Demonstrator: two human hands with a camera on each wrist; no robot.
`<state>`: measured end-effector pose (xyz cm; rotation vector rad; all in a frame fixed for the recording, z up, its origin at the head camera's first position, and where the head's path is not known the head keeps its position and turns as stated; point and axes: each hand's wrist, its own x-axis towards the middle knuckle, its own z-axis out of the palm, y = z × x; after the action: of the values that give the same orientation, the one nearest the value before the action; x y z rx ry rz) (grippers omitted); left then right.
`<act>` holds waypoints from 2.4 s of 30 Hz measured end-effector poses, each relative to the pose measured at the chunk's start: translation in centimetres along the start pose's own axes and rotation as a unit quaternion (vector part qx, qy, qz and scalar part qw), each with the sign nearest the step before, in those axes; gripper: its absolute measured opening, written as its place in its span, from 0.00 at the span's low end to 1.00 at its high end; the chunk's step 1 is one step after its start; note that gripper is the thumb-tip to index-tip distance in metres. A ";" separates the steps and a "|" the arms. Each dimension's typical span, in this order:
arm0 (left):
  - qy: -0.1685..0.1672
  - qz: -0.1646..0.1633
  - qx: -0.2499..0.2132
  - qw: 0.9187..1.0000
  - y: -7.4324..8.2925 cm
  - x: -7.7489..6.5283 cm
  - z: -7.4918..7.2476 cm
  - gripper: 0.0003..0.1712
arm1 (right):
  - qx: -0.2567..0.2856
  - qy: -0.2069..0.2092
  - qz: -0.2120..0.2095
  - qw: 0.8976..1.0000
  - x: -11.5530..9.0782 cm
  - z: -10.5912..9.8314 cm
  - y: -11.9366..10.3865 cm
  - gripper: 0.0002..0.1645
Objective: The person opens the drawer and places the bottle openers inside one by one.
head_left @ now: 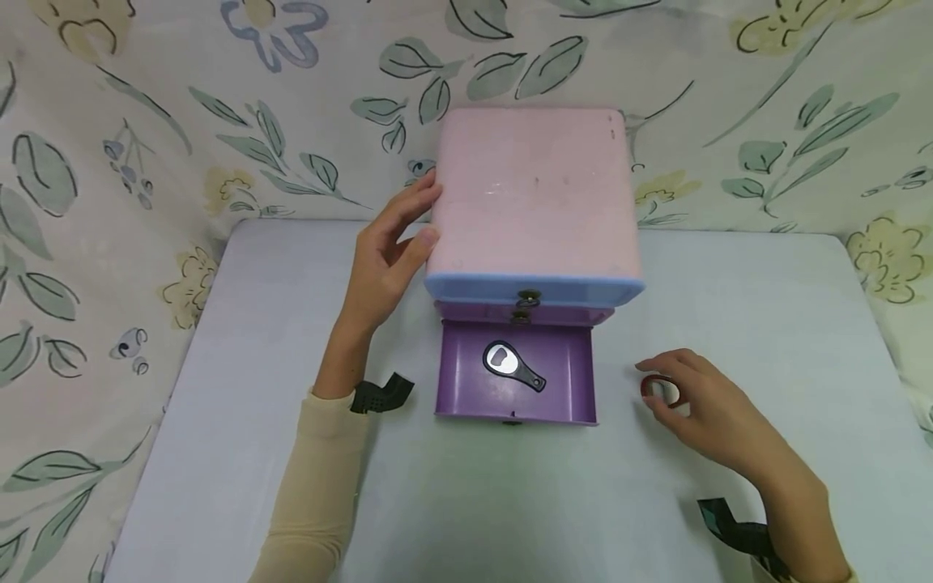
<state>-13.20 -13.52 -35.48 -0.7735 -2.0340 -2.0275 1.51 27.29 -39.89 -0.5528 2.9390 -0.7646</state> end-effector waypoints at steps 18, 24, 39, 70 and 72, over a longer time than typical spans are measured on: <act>0.000 -0.003 0.009 1.000 0.1 0.0 -0.1 0.29 | -0.058 -0.002 0.017 0.998 -1.6 1.6 1.8 0.31; -0.003 0.000 0.009 1.000 0.0 0.0 -0.1 0.29 | -0.073 -0.046 0.055 0.995 -1.5 1.2 0.9 0.31; -0.003 -0.003 0.002 1.000 -0.1 0.0 -0.2 0.29 | -0.075 -0.087 0.065 0.991 0.2 1.4 0.1 0.32; -0.006 0.002 0.009 1.000 -0.3 0.0 -0.3 0.31 | -0.018 -0.020 -0.061 0.998 1.0 -1.4 -4.2 0.36; -0.004 0.000 0.012 1.000 -0.3 0.0 -0.2 0.30 | -0.018 -0.018 -0.073 0.997 1.3 -1.7 -4.6 0.36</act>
<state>-13.37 -13.70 -35.71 -0.7785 -2.0581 -1.9995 1.57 23.88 -36.18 -0.7834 2.9094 -0.7074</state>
